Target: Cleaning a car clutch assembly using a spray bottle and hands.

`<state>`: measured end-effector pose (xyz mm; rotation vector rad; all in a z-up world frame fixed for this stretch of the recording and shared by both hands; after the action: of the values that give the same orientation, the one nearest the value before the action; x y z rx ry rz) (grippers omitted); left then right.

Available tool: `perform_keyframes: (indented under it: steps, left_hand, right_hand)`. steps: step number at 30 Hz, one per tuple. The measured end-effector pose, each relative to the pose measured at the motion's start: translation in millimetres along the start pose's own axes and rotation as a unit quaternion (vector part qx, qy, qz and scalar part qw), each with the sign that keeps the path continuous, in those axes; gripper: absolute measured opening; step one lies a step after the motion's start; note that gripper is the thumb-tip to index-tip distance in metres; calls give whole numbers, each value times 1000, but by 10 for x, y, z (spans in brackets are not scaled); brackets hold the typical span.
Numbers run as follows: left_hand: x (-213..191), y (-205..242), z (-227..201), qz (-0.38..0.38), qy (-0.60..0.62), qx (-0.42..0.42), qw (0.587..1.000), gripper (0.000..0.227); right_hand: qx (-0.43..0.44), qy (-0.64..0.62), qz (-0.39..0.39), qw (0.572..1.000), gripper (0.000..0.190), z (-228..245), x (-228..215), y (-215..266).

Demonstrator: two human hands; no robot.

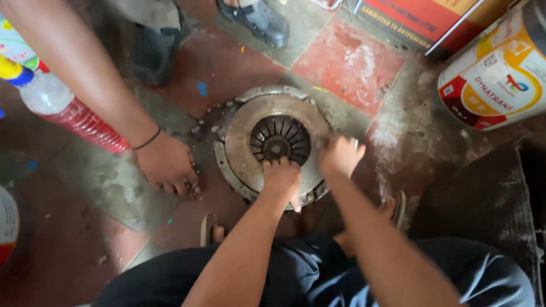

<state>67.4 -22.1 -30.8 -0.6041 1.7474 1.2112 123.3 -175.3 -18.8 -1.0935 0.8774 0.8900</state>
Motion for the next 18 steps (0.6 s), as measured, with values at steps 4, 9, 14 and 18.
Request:
perform_keyframes:
  steps: [4, 9, 14, 18]
  left_hand:
    - [442, -635, 82, -126, 38, -51, 990, 47]
    - [39, -110, 32, -10, 19, -16, 1000, 112]
    - [651, -821, 56, -30, 32, -23, 999, 91]
    - [165, -248, 30, 3, 19, -23, 1000, 112]
  right_hand:
    - [-10, -14, -9, 1000, 12, -9, -26, 384]
    - [57, 19, 27, 998, 14, -212, 83, -109]
    - [15, -13, -13, 1000, 17, -105, -4, 462]
    - [2, 34, 15, 999, 12, -26, -23, 393]
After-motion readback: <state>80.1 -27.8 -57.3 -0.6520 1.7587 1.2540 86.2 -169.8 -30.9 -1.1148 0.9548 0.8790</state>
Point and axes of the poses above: each hand's wrist, its own y-axis away from the middle knuckle, its own x-axis out of the palm, z = x × y, the point moved 10 cm from there along -y, towards the middle knuckle, and after that the axes turned 8 degrees about -y, right-handed, at the moved point
